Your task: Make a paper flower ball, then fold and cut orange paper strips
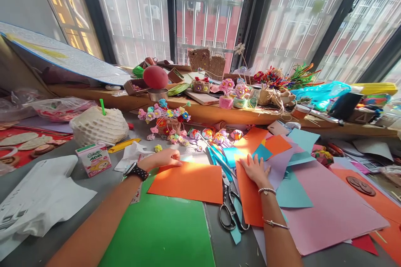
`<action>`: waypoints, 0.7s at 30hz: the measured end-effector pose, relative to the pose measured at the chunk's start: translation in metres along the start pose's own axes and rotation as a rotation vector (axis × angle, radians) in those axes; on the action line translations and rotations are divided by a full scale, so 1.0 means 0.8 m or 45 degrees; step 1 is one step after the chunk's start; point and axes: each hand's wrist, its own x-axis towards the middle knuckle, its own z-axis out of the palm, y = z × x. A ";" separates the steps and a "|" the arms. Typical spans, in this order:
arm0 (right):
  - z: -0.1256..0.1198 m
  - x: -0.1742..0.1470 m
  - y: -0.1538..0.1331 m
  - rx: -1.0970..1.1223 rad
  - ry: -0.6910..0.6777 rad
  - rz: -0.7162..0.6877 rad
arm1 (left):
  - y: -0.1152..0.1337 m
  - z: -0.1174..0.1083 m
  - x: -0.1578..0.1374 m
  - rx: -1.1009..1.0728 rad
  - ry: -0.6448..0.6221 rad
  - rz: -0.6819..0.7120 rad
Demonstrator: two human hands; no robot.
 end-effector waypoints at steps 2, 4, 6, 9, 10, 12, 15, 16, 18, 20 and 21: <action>0.000 0.001 -0.002 0.027 -0.041 0.032 | 0.000 0.000 0.000 0.004 -0.004 0.001; -0.003 0.001 -0.004 0.058 -0.057 0.048 | -0.001 0.000 0.001 0.008 -0.003 0.003; -0.007 0.000 -0.005 0.095 -0.060 0.047 | -0.002 0.002 0.003 0.008 0.001 0.008; -0.018 -0.004 -0.008 0.130 -0.030 0.021 | -0.004 0.004 0.006 0.013 0.004 0.014; -0.022 -0.006 -0.009 0.131 -0.005 0.012 | -0.004 0.004 0.006 0.016 0.004 0.015; -0.031 -0.011 -0.012 0.127 0.056 -0.003 | -0.004 0.004 0.007 0.025 0.002 0.016; -0.048 -0.018 -0.020 0.139 0.128 -0.048 | -0.002 0.003 0.005 0.032 0.000 0.016; -0.053 -0.021 -0.024 0.150 0.146 -0.074 | -0.002 0.003 0.005 0.033 -0.001 0.015; -0.065 -0.031 -0.035 0.154 0.155 -0.156 | -0.002 0.002 0.004 0.031 -0.003 0.017; -0.077 -0.051 -0.047 0.122 0.125 -0.326 | -0.002 0.002 0.004 0.032 -0.005 0.023; -0.082 -0.067 -0.053 0.105 0.118 -0.460 | -0.003 0.002 0.004 0.033 -0.006 0.027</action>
